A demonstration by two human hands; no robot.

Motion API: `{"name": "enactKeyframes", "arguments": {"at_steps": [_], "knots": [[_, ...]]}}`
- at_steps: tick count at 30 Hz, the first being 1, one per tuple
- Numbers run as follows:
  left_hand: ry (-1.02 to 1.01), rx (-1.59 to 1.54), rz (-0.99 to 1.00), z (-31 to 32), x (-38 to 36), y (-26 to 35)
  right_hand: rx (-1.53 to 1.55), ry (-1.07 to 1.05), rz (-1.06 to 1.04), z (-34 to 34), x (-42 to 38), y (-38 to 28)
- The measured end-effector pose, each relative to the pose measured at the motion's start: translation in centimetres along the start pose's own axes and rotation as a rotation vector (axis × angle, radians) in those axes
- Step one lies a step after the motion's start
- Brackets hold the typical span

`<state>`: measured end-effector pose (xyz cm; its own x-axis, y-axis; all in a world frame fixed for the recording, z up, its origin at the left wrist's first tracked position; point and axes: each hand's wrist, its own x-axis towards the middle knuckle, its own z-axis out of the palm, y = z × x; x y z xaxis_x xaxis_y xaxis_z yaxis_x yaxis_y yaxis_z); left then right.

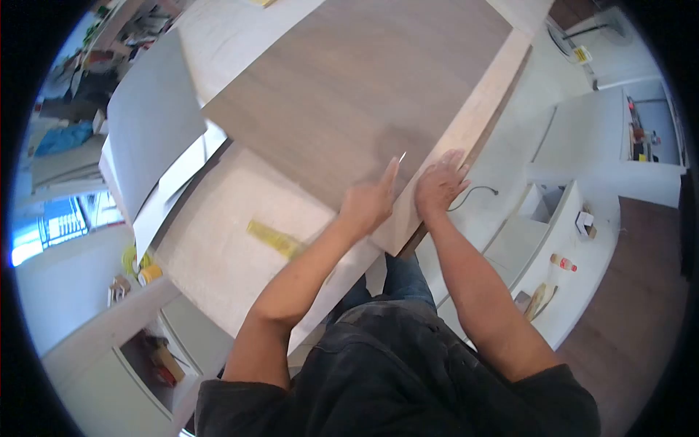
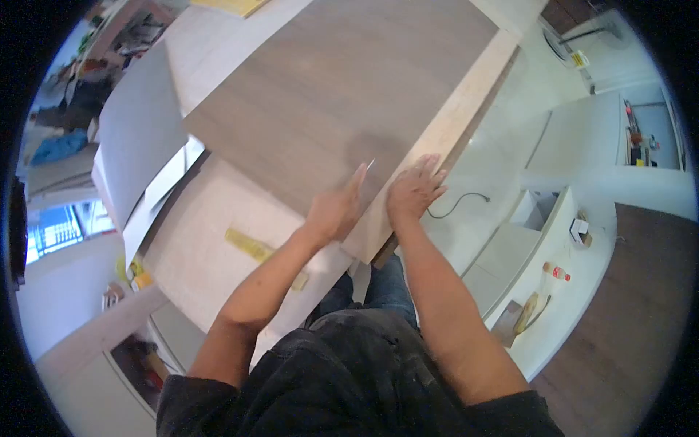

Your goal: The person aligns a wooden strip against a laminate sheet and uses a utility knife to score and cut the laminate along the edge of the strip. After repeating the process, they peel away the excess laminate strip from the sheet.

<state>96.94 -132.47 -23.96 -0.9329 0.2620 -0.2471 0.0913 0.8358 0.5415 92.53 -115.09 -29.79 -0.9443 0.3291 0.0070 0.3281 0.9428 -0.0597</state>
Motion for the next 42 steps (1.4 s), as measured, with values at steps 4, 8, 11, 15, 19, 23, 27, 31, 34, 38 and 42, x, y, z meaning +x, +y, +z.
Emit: {"name": "enactKeyframes", "arguments": {"at_steps": [4, 8, 11, 15, 19, 23, 27, 31, 34, 38, 42], "knots": [[-0.07, -0.016, -0.001, 0.2, 15.4, 4.1, 0.061, -0.033, 0.004, 0.8, 0.3, 0.5], [-0.053, -0.029, 0.108, 0.3, 27.5, 8.1, 0.083, -0.084, -0.006, 0.2, 0.3, 0.5], [-0.106, 0.005, 0.087, 0.6, 34.8, 11.0, 0.078, -0.108, -0.013, 0.0, 0.5, 0.6], [-0.095, -0.011, 0.1, 1.4, 41.1, 12.9, 0.134, -0.107, -0.03, 0.9, 0.6, 1.3], [-0.088, 0.037, 0.117, 1.2, 40.7, 13.2, 0.142, -0.111, -0.047, 0.0, 0.3, 1.2], [-0.12, 0.129, 0.147, 0.8, 35.6, 12.1, 0.121, -0.067, -0.057, 0.0, 0.3, 1.3], [-0.118, 0.109, 0.137, 2.0, 28.5, 9.0, 0.092, -0.024, -0.043, 1.0, 0.3, 1.1], [-0.15, 0.075, 0.142, 1.3, 18.0, 6.5, 0.078, 0.02, -0.051, 1.2, 0.1, 1.0], [-0.217, 0.091, 0.112, 1.0, 11.0, 4.4, 0.091, 0.004, -0.05, 1.2, 0.0, 1.3], [-0.161, 0.042, 0.065, 2.4, 1.7, 1.6, 0.038, 0.009, -0.008, 1.1, 0.4, 0.8], [-0.173, -0.003, 0.022, 2.5, -8.3, -1.2, -0.032, 0.029, 0.001, 1.4, 0.5, 0.2]]}}
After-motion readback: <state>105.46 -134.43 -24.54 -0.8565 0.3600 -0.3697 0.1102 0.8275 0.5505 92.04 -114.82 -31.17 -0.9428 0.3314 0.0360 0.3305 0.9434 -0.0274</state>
